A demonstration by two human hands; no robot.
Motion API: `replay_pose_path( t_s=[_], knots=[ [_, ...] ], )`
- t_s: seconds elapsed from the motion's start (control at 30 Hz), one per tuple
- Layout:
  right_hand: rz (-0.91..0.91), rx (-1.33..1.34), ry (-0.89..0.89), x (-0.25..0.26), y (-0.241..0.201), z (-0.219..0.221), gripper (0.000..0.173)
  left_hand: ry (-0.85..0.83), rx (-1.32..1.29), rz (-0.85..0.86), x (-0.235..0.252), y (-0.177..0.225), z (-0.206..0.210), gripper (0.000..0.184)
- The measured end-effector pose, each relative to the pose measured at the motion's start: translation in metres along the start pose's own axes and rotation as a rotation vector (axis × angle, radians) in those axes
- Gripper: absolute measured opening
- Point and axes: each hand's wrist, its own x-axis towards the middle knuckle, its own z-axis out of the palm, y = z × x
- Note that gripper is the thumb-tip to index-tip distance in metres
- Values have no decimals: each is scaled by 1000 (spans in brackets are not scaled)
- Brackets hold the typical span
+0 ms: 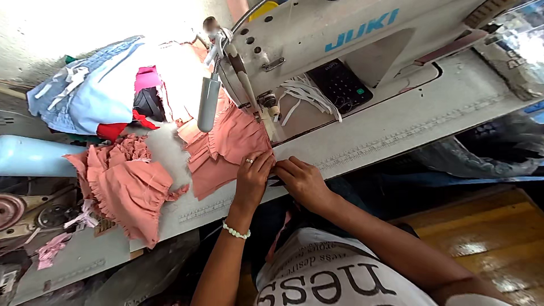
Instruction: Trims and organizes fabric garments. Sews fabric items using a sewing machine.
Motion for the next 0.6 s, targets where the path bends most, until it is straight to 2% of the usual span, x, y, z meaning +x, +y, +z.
replay_pose_path(
  t_s=[0.43,0.6],
  knots=[
    [-56,-14,-11,34,26,6,11,-52,27,138,24,-35,-2,19],
    [-27,-27,-42,25,24,1,14,-36,-71,55,23,-32,2,15]
  ],
)
